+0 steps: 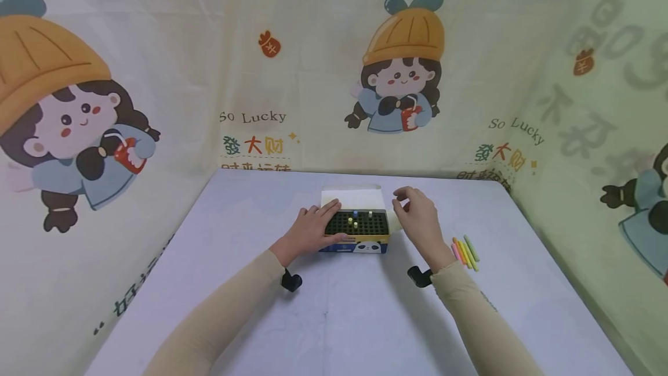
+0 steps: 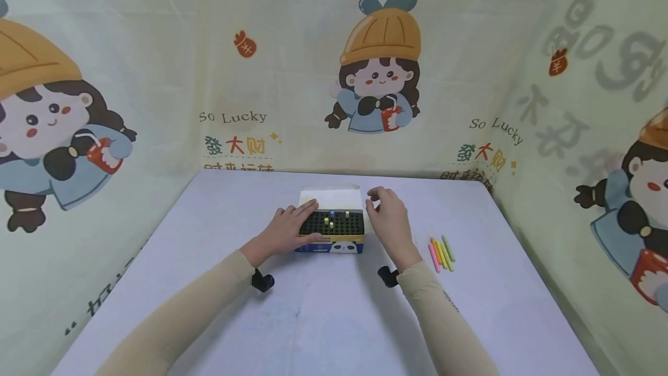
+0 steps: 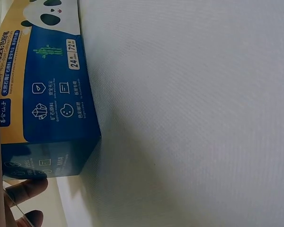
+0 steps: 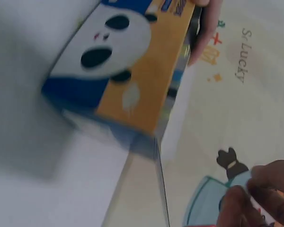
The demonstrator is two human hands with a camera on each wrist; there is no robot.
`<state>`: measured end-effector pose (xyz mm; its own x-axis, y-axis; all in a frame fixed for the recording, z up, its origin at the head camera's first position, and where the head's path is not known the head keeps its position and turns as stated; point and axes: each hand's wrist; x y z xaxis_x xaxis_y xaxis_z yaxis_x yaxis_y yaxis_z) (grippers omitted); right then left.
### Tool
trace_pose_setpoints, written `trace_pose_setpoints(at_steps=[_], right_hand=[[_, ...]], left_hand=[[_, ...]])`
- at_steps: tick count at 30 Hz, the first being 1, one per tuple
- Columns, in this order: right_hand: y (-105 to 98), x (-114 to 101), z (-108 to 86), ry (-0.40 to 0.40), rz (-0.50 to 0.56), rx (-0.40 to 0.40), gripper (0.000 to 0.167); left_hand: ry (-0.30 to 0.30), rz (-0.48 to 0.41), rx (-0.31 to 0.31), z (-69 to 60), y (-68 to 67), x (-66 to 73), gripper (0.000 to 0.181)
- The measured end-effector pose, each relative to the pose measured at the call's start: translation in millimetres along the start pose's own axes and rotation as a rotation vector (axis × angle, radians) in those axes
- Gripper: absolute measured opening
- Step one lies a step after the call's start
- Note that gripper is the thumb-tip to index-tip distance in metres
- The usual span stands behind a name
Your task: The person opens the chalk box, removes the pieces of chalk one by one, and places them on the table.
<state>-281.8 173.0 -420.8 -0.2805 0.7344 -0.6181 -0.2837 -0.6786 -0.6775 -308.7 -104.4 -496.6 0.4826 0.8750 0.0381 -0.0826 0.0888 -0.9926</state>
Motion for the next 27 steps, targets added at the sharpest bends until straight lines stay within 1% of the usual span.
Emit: trace_pose_setpoints(at_steps=[3, 5, 7, 10, 15, 22, 27], right_hand=[[16.8, -7.5, 1.0, 0.059, 0.025, -0.124, 0.026], [28.1, -9.9, 0.8, 0.103, 0.045, -0.188, 0.027], [38.4, -10.9, 0.0, 0.144, 0.064, -0.238, 0.026], [51.2, -11.1, -1.9, 0.168, 0.056, -0.278, 0.023], [63.5, -10.2, -4.0, 0.154, 0.036, -0.300, 0.020], [69.2, -11.8, -1.9, 0.148, 0.034, -0.271, 0.024], [72.2, -10.3, -3.6, 0.135, 0.014, -0.265, 0.017]], left_hand=[[-0.004, 0.003, 0.004, -0.7, -0.1, -0.8, 0.094], [-0.008, 0.004, 0.007, -0.7, -0.2, -0.8, 0.094], [-0.007, -0.006, 0.007, -0.5, -0.8, -0.3, 0.094], [-0.009, -0.012, 0.000, -0.4, -1.6, 0.6, 0.094], [-0.026, 0.009, -0.016, 0.3, -0.8, 1.0, 0.095], [-0.035, -0.003, 0.000, 1.3, -0.9, 0.2, 0.094], [-0.023, -0.008, -0.005, 1.4, 0.5, -0.5, 0.094]])
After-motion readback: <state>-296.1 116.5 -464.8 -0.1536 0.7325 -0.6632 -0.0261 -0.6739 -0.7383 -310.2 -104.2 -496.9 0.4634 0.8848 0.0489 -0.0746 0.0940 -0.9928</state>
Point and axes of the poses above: each hand's wrist, its own z-axis towards the middle knuckle, its own y-axis out of the palm, x = y × z, and after that the axes turned 5 degrees about z, right-handed
